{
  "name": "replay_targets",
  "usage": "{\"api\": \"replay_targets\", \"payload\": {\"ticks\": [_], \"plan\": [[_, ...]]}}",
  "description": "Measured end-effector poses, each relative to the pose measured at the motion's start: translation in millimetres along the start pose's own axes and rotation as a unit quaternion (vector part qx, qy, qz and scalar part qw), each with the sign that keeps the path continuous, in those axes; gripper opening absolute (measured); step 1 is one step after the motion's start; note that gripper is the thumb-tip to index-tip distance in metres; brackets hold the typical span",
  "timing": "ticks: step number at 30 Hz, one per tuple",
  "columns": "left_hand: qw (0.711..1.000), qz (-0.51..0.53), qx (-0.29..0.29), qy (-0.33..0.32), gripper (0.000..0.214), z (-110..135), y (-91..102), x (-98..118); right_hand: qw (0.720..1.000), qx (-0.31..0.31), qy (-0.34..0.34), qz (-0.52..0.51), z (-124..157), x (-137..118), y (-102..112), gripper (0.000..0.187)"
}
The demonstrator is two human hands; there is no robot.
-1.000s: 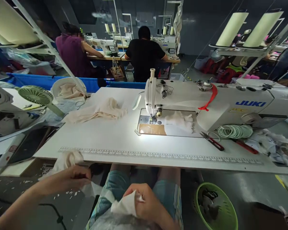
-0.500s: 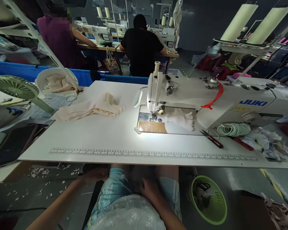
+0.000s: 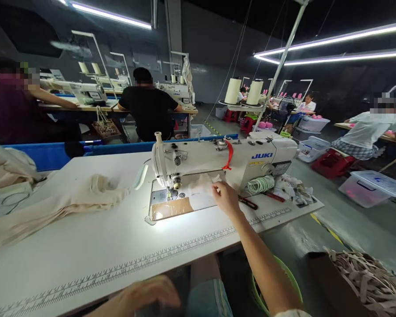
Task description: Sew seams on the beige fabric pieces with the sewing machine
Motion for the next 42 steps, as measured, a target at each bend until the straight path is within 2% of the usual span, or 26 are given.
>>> {"api": "replay_targets", "payload": {"ticks": [1,3,5,7,10,12,16,19,21,25,27,35,38,42], "plan": [[1.0,-0.002,0.025,-0.017,0.029,-24,11.7,8,1.0,0.0,0.002,0.023,-14,5,-7,0.019],[0.995,-0.026,0.094,-0.028,0.025,-73,32.4,9,0.999,-0.005,0.01,0.048,-31,10,-20,0.017],[0.977,-0.086,0.188,-0.044,0.022,-120,47.2,-4,0.997,-0.011,0.018,0.073,-35,12,-30,0.013],[0.95,-0.154,0.27,-0.045,0.023,-161,54.1,-23,0.995,-0.018,0.029,0.094,-33,12,-36,0.011],[0.895,-0.254,0.367,0.028,0.025,-205,59.8,-52,0.992,-0.026,0.048,0.113,-27,13,-39,0.012],[0.87,-0.283,0.395,0.082,0.025,-222,63.4,-64,0.991,-0.027,0.055,0.12,-26,15,-37,0.011],[0.86,-0.288,0.401,0.126,0.012,-231,69.2,-67,0.991,-0.014,0.056,0.12,-28,20,-30,0.015],[0.865,-0.289,0.394,0.116,0.032,-226,69.5,-61,0.991,-0.011,0.061,0.117,-27,23,-30,0.012],[0.871,-0.283,0.384,0.118,0.036,-223,68.4,-59,0.99,-0.013,0.064,0.126,-25,26,-32,0.01],[0.889,-0.239,0.349,0.175,0.01,-224,66.0,-69,0.988,-0.008,0.063,0.142,-23,29,-39,0.011],[0.893,-0.223,0.345,0.185,0.005,-227,65.8,-73,0.988,-0.001,0.069,0.141,-24,28,-40,0.012],[0.904,-0.176,0.362,0.144,0.031,-231,68.5,-73,0.989,0.055,0.105,0.089,-21,21,-26,0.008],[0.906,-0.158,0.368,0.136,0.026,-231,68.7,-73,0.99,0.058,0.106,0.066,-21,23,-25,0.007],[0.911,-0.137,0.377,0.095,0.013,-231,71.2,-66,0.992,0.028,0.089,0.089,-21,28,-33,0.004]]}}
Point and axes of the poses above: each hand's wrist, its own z-axis away from the middle knuckle, its own y-axis out of the back of the hand, x = y × z, the point moved 4 cm from there along -z, towards the middle knuckle, and after that the axes turned 13 degrees about -z, right-handed, at the moved point
